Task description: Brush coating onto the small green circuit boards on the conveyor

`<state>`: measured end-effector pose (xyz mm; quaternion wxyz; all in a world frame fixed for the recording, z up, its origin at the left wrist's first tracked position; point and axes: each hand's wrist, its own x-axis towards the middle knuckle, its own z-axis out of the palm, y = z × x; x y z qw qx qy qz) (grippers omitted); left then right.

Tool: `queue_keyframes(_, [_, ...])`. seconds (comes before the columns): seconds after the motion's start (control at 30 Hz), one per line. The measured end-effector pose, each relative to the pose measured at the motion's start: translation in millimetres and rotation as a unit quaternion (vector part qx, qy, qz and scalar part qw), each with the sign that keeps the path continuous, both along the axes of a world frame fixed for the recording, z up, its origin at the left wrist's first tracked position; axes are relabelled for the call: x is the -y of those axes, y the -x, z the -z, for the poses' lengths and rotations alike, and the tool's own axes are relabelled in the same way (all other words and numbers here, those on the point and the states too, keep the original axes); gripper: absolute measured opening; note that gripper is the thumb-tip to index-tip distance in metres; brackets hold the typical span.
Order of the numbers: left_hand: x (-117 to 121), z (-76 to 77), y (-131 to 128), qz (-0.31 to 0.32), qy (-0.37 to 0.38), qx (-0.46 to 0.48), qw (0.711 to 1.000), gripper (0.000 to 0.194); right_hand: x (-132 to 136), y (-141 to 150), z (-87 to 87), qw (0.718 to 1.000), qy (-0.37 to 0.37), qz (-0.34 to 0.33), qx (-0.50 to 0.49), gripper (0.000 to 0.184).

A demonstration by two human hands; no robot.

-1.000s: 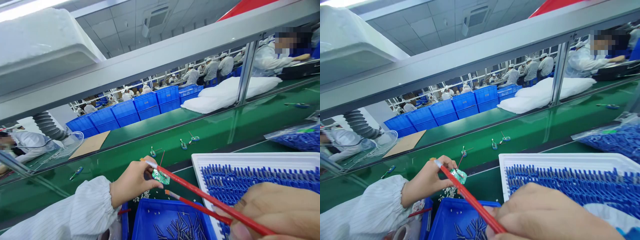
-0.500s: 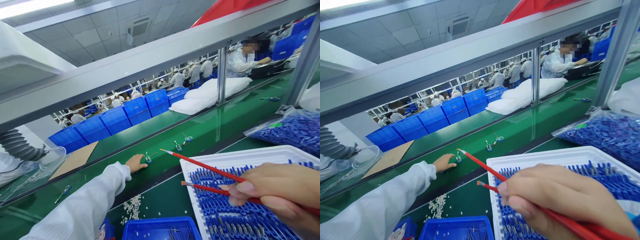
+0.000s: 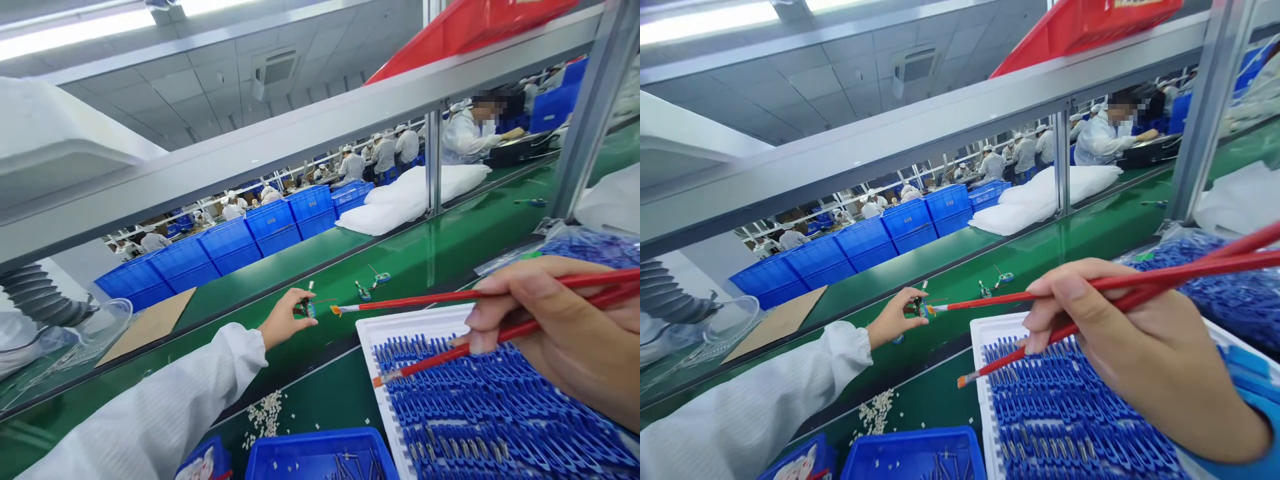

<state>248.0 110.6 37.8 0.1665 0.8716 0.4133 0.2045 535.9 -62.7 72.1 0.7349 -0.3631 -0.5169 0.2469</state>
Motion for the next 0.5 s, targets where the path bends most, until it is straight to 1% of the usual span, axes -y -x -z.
queue_keyframes(0.1, [37,-24.4,-3,0.026,-0.03,0.066,0.997,0.044,2,10,-8.3,0.996,-0.028,-0.06,0.065,0.023])
queue_keyframes(0.2, [65,-37.5,-4,0.027,-0.054,0.107,0.992,0.04,6,21,-13.1,0.995,-0.024,-0.061,0.077,0.026])
queue_keyframes(0.33, [88,-44.8,-2,0.038,-0.065,0.125,0.989,0.034,11,30,-12.1,0.994,-0.028,-0.083,0.065,0.024])
queue_keyframes(0.4, [95,-46.6,-1,0.043,-0.07,0.128,0.988,0.033,12,31,-11.8,0.993,-0.029,-0.098,0.055,0.023])
queue_keyframes(0.5, [101,-48.1,-1,0.043,-0.08,0.132,0.987,0.038,13,32,-13.0,0.993,-0.023,-0.106,0.042,0.022])
